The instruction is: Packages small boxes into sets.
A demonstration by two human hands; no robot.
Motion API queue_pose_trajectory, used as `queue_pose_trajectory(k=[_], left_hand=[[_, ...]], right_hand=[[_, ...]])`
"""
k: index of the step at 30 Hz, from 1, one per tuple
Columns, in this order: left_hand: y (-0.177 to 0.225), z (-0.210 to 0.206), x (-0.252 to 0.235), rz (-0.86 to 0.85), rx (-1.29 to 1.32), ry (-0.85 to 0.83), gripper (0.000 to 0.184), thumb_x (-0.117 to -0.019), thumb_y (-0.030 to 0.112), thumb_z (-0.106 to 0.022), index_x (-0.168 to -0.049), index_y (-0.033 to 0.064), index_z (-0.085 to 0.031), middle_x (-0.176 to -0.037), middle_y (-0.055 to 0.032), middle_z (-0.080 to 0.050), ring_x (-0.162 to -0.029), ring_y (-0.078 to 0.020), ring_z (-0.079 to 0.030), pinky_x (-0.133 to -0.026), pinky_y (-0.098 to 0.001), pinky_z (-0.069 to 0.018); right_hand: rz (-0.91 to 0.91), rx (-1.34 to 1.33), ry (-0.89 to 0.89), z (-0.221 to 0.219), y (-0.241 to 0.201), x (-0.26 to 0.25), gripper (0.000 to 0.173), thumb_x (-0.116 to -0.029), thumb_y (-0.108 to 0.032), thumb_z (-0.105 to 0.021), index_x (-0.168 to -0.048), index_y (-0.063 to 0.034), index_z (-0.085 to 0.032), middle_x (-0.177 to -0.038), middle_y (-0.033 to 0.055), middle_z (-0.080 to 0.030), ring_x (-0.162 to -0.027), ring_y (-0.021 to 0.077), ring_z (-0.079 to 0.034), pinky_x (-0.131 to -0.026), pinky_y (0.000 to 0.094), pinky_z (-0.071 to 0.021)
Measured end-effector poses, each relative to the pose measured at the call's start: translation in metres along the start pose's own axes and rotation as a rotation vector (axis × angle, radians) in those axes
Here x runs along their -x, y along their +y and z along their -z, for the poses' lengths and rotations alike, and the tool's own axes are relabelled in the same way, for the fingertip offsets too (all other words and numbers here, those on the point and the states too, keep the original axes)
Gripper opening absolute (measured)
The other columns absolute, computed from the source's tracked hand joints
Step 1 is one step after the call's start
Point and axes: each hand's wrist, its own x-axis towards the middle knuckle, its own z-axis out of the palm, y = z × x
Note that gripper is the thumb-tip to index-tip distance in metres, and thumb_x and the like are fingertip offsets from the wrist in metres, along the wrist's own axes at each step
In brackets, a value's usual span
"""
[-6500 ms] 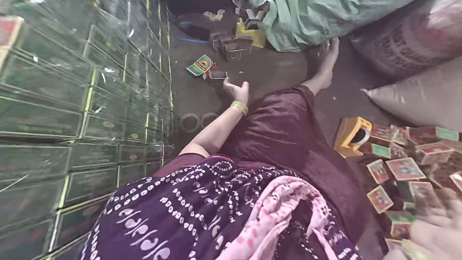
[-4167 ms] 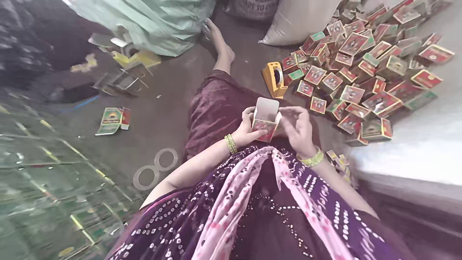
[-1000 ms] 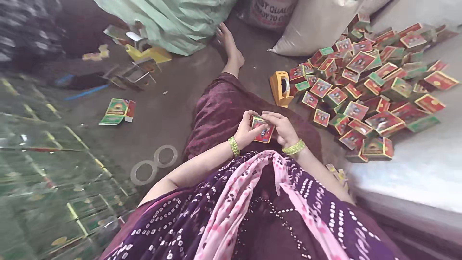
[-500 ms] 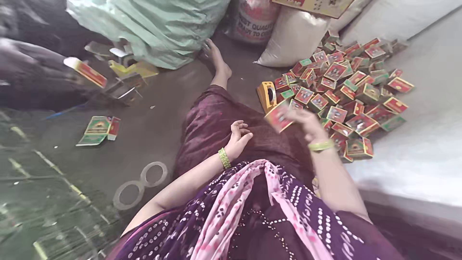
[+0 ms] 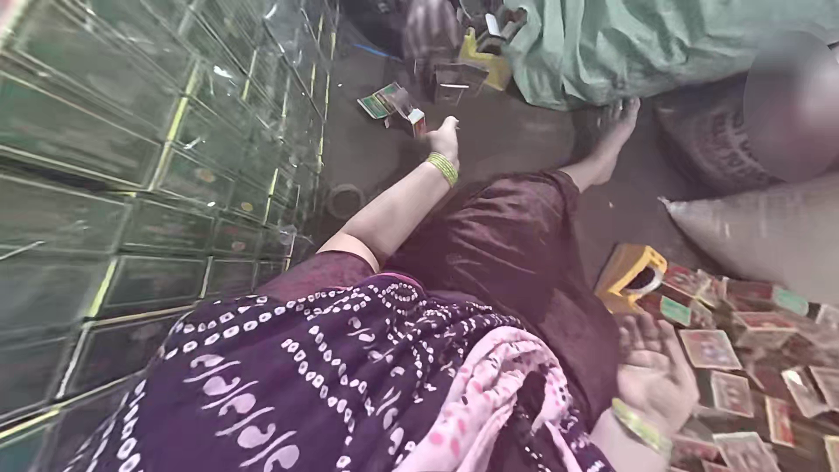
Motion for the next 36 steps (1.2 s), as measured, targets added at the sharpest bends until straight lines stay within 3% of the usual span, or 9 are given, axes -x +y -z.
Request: queue_pose_trajectory(k=[7, 11, 15, 20, 25, 29, 32, 34, 36], left_hand=[[-0.014, 0.036, -0.132, -0.178, -0.109, 0.067, 0.063, -0.1023, 0.043, -0.059, -0.140, -0.0054, -0.048, -0.119, -0.0227, -0.065, -0.105, -0.0286, -0.067, -0.092, -0.0434, -0.0570], [-0.022, 0.047, -0.145, -0.378, -0.504, 0.051, 0.052, -0.1028, 0.039, -0.051, -0.140, 0.0032, -0.054, -0.130, -0.0175, -0.064, -0.117, -0.0266, -0.064, -0.101, -0.0487, -0.0533], [-0.015, 0.039, -0.084, -0.604, -0.779, 0.000, 0.055, -0.1082, 0.030, -0.041, -0.154, 0.0004, -0.036, -0.150, -0.0206, -0.050, -0.139, -0.0268, -0.050, -0.117, -0.0413, -0.0394], [-0.032, 0.045, 0.030, -0.931, -0.603, -0.356, 0.054, -0.1100, 0.027, -0.042, -0.149, -0.0093, -0.036, -0.137, -0.0218, -0.057, -0.127, -0.0212, -0.058, -0.110, -0.0363, -0.0460], [-0.049, 0.031, 0.174, -0.335, -0.458, -1.197, 0.035, -0.1112, 0.027, -0.037, -0.141, 0.0115, -0.046, -0.114, 0.0005, -0.067, -0.103, -0.0116, -0.067, -0.092, -0.0367, -0.0578], [-0.100, 0.040, 0.242, 0.077, -0.743, -1.540, 0.040, -0.1097, 0.027, -0.037, -0.138, 0.0030, -0.051, -0.111, -0.0088, -0.069, -0.100, -0.0171, -0.069, -0.091, -0.0381, -0.0591], [-0.129, 0.049, 0.259, 0.262, -0.796, -1.862, 0.073, -0.1045, 0.063, -0.032, -0.144, 0.0021, -0.039, -0.123, -0.0050, -0.068, -0.111, -0.0101, -0.067, -0.096, -0.0329, -0.0578], [-0.135, 0.050, 0.256, 0.274, -0.897, -2.018, 0.100, -0.0903, 0.062, -0.066, -0.151, -0.0033, -0.020, -0.131, -0.0056, -0.062, -0.116, -0.0080, -0.063, -0.099, -0.0293, -0.0560], [-0.133, 0.051, 0.263, 0.278, -0.919, -2.011, 0.105, -0.0739, 0.026, -0.090, -0.149, -0.0013, -0.022, -0.124, -0.0076, -0.067, -0.112, -0.0132, -0.068, -0.099, -0.0333, -0.0583]], right_hand=[[-0.113, 0.052, 0.032, -0.006, 0.020, -0.017, 0.032, -0.1077, -0.014, -0.030, -0.129, -0.0095, -0.053, -0.114, 0.0039, -0.073, -0.099, 0.0168, -0.074, -0.083, 0.0339, -0.0632], [-0.045, 0.074, 0.072, -0.001, 0.023, -0.019, 0.026, -0.1048, -0.008, -0.037, -0.125, -0.0038, -0.053, -0.115, 0.0078, -0.069, -0.096, 0.0193, -0.072, -0.083, 0.0372, -0.0623], [0.040, 0.203, 0.225, 0.005, 0.001, -0.012, 0.026, -0.0994, 0.000, -0.053, -0.126, 0.0036, -0.054, -0.111, 0.0120, -0.068, -0.087, 0.0197, -0.070, -0.078, 0.0363, -0.0622], [0.063, 0.405, 0.381, 0.061, -0.022, 0.021, 0.032, -0.0958, -0.010, -0.067, -0.127, -0.0084, -0.061, -0.116, 0.0062, -0.068, -0.089, 0.0165, -0.070, -0.079, 0.0362, -0.0614], [-0.087, 0.829, 0.562, 0.140, -0.041, 0.054, 0.035, -0.0957, -0.021, -0.070, -0.126, -0.0046, -0.064, -0.118, 0.0141, -0.070, -0.097, 0.0238, -0.071, -0.086, 0.0449, -0.0602], [-0.446, 1.304, 0.430, 0.202, -0.012, 0.085, 0.037, -0.0963, -0.030, -0.069, -0.124, -0.0043, -0.069, -0.120, 0.0273, -0.068, -0.115, 0.0473, -0.063, -0.098, 0.0716, -0.0458], [-0.706, 1.381, 0.320, 0.212, 0.018, 0.119, 0.029, -0.0934, -0.016, -0.068, -0.119, -0.0027, -0.070, -0.114, 0.0310, -0.067, -0.109, 0.0518, -0.063, -0.089, 0.0761, -0.0459], [-0.755, 1.380, 0.309, 0.213, 0.038, 0.141, 0.028, -0.0983, -0.016, -0.063, -0.124, -0.0053, -0.069, -0.117, 0.0294, -0.067, -0.110, 0.0507, -0.064, -0.089, 0.0746, -0.0475], [-0.714, 1.357, 0.341, 0.212, 0.055, 0.152, 0.034, -0.1024, -0.023, -0.060, -0.132, -0.0077, -0.065, -0.127, 0.0287, -0.065, -0.118, 0.0516, -0.061, -0.094, 0.0752, -0.0450]])
